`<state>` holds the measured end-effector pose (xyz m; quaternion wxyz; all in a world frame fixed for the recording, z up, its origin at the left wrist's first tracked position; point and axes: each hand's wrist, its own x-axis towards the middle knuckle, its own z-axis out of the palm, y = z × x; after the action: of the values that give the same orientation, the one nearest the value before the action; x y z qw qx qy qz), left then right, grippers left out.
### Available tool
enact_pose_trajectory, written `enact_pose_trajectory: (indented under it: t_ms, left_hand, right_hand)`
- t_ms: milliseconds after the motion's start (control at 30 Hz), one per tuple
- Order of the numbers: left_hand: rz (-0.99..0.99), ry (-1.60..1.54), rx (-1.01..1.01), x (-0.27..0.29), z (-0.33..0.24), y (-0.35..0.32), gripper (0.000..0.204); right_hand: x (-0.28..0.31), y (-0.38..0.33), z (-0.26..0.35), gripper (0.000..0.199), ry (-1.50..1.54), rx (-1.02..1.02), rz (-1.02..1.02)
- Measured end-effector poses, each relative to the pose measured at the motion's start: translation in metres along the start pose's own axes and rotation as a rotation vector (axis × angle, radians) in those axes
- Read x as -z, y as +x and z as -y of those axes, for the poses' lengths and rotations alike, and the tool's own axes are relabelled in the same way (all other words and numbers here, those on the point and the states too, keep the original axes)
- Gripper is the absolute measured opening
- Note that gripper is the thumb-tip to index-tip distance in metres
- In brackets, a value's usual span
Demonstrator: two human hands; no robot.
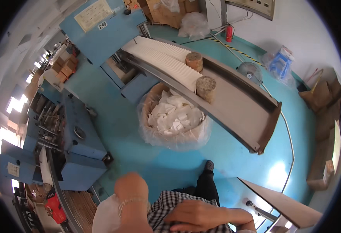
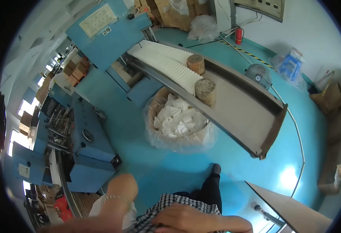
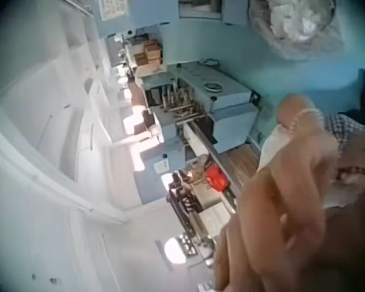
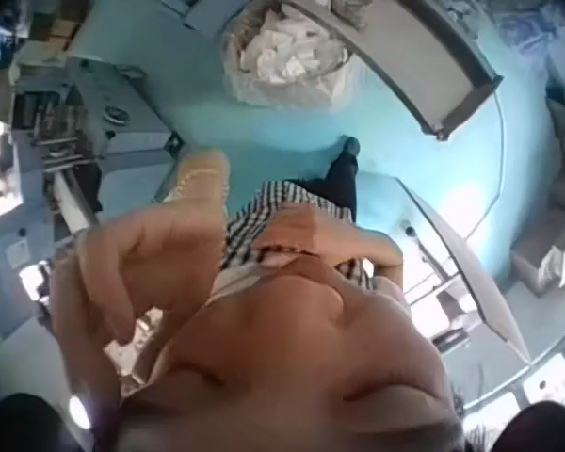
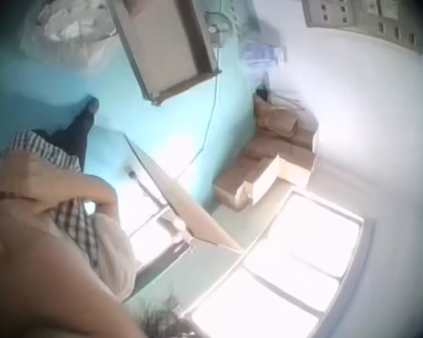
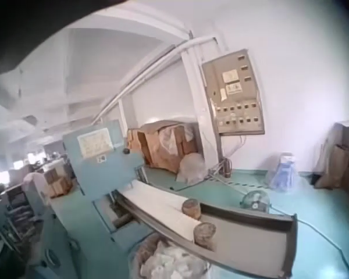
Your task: Removing a long strip of folded filter paper from a machine and stacking the pieces.
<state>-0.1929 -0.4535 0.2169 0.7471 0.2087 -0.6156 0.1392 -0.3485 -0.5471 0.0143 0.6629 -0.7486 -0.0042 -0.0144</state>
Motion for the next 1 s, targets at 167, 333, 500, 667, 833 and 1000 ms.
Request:
enact_pose_trajectory:
  t_ms: [167,333,500,667,833,1000]
  left_hand:
    - [0.261,-0.038,-0.488,-0.02,0.041,-0.012,0.042]
    - [0.117,0.465,-0.933,-0.011,0.099,-0.019,0.045]
    - [-0.02,0.382,-0.606,-0.005,0.157,-0.04,0.049]
    - [0.174,1.076,0.644,0.097,0.362,-0.101,0.036]
    - [0.398,1.485,1.042,0.191,0.441,-0.182,0.047]
    - [0.367,1.574,1.154,0.194,0.485,-0.18,0.045]
  right_hand:
    - [0.075,0.041,-0.006,0.031,-0.084,0.222,0.305]
    - [0.165,0.042,-0.009,0.024,-0.141,-0.036,0.009]
    - [0.216,0.053,-0.016,0.015,0.004,-0.201,-0.477]
    - [0.243,0.075,-0.002,0.011,-0.224,-0.239,-0.553]
    - [0.243,0.079,-0.014,0.013,-0.254,-0.087,-0.413]
    - [0.249,0.084,-0.022,0.018,-0.488,0.04,-0.286]
